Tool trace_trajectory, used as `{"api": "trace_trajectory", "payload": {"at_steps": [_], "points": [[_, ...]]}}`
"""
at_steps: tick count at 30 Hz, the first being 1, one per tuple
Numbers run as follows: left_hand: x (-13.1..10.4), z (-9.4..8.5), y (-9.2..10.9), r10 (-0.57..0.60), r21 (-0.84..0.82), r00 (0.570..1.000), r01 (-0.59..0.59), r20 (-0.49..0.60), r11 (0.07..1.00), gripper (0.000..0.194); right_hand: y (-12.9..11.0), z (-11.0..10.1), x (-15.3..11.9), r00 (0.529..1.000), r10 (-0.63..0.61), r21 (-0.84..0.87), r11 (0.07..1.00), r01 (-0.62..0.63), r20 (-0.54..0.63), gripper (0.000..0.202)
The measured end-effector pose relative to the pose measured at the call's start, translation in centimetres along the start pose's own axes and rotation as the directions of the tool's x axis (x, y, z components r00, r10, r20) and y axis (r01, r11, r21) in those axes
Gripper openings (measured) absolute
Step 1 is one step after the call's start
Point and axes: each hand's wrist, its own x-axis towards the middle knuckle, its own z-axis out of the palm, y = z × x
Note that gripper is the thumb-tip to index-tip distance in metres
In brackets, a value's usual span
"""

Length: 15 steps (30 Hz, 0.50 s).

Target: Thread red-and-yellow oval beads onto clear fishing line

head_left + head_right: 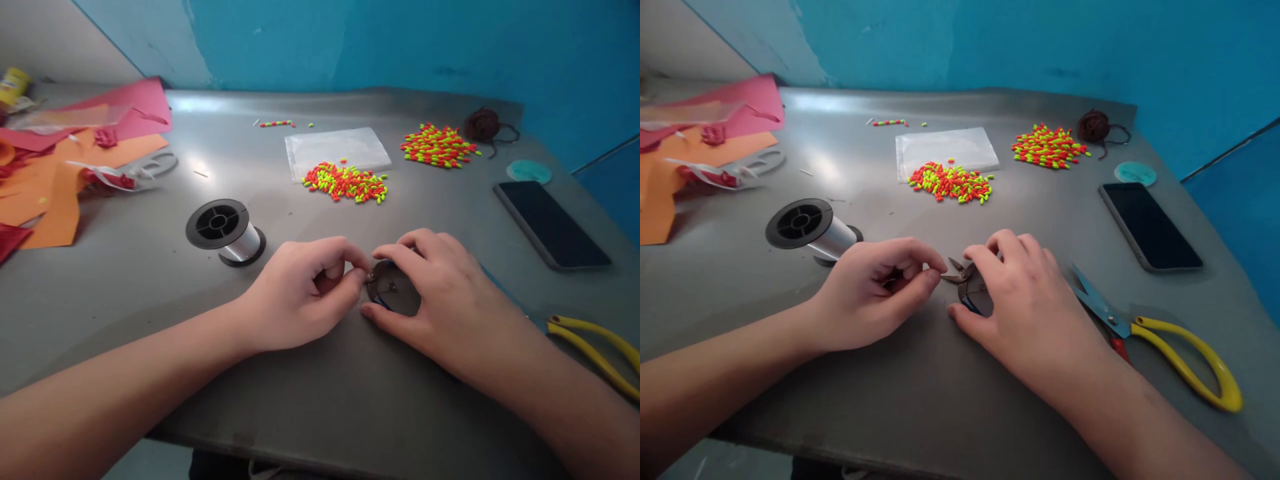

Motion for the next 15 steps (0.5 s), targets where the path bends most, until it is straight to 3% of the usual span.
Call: {"api": "trace_trajectory", "payload": {"at_steps": [3, 5, 11, 15], "points": [[0.1, -0.1, -0.1, -0.097, -0.084, 0.995, 0.098, 0.016, 0.992, 0.012, 0.5, 0.1, -0.3, 0.998, 0.058, -0.107, 0.992, -0.06, -0.018, 0.067], [0.2, -0.1, -0.1, -0.162, -0.143, 0.986, 0.166, 0.037, 0.976, 0.012, 0.8, 0.0, -0.5, 0.997, 0.073, -0.117, 0.991, -0.07, 0.017, 0.07], [0.4, -0.3, 0.2, -0.258, -0.242, 0.963, 0.27, 0.081, 0.932, 0.012, 1.1, -1.3, -0.4, 0.987, 0.071, -0.057, 0.996, -0.063, 0.143, 0.049], [0.6, -0.3, 0.5, -0.298, -0.271, 0.95, 0.311, 0.09, 0.911, 0.015, 0.8, -1.6, -0.3, 0.984, 0.097, -0.016, 0.995, -0.096, 0.152, 0.041]]}}
